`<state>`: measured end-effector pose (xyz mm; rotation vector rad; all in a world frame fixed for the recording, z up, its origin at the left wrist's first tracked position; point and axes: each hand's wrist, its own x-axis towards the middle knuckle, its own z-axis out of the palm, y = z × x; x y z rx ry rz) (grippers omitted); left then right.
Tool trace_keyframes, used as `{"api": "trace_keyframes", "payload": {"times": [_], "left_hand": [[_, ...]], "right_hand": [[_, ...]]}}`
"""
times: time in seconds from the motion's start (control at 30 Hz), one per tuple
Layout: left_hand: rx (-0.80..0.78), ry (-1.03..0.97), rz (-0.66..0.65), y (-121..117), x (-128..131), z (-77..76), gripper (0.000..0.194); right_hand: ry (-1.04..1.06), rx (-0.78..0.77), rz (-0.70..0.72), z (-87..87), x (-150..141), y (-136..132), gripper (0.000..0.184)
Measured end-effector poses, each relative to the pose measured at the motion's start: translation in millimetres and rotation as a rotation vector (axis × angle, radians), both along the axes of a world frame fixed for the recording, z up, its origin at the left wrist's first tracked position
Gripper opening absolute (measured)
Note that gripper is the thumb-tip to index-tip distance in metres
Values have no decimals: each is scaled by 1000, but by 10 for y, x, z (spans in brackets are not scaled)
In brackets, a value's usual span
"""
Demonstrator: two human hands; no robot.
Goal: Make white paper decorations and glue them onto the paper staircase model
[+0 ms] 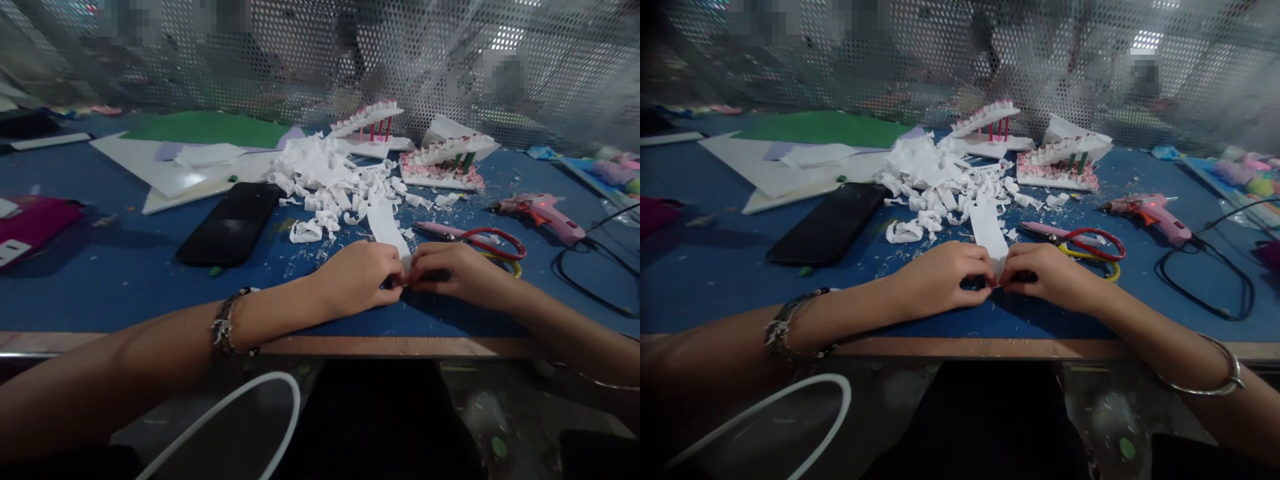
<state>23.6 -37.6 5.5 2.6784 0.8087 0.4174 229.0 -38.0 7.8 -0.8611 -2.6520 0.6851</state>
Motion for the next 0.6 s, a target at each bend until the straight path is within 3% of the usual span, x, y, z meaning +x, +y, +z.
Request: {"api": "trace_keyframes", "payload": {"times": [0.1,0.4,0.5,0.6], "left_hand": [[-48,37,7,5,13,30,18],[27,78,74,55,117,-14,19],[-9,86,107,60,123,-27,18],[15,84,119,56,120,-41,19]], "right_hand": [[-30,54,-16,-12,-18,-23,13],[-287,431,-92,-167,-45,-144,21],[-311,433,-117,-174,-56,-146,19],[-302,336,-159,-127,-76,-126,15]]}}
